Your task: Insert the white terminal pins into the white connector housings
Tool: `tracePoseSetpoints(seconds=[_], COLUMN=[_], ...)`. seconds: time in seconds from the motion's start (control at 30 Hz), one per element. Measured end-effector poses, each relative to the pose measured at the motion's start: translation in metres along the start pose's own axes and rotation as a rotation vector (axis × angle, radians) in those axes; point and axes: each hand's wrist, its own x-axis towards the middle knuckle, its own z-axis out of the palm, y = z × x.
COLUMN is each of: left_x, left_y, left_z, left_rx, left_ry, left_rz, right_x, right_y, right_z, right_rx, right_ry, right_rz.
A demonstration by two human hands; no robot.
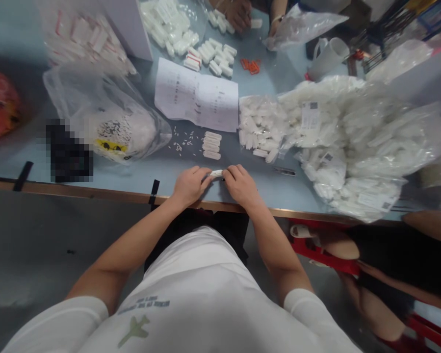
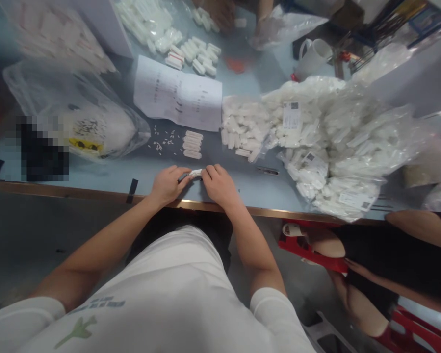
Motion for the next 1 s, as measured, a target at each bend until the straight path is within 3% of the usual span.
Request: tracePoseSetpoints(seconds=[0.4, 0.67, 0.87, 1.0], left_x=[0.0, 0.001, 0.002, 0.003], left_y=[0.001, 0.003, 0.009, 0.016], left_z=[-0.002, -0.002, -0.021, -0.027], left_rx=[-0.023, -0.125, -0.285, -0.353], left_ry=[-0.008, -0.006, 0.1, 0.122], left_rz=[-0.012, -0.06, -0.182, -0.243], right_x=[-0.008, -0.007, -0.008, -0.008], right_y=[0.005, 0.006, 0.005, -0.009], right_z=[0.002, 0.009, 0.004, -0.004], right_rx=[0.019, 0.029, 0.14, 0.185], right_ry=[0.085, -0.01, 0.201, 0.253], right_rz=[0.029, -0.085, 0.074, 0.07])
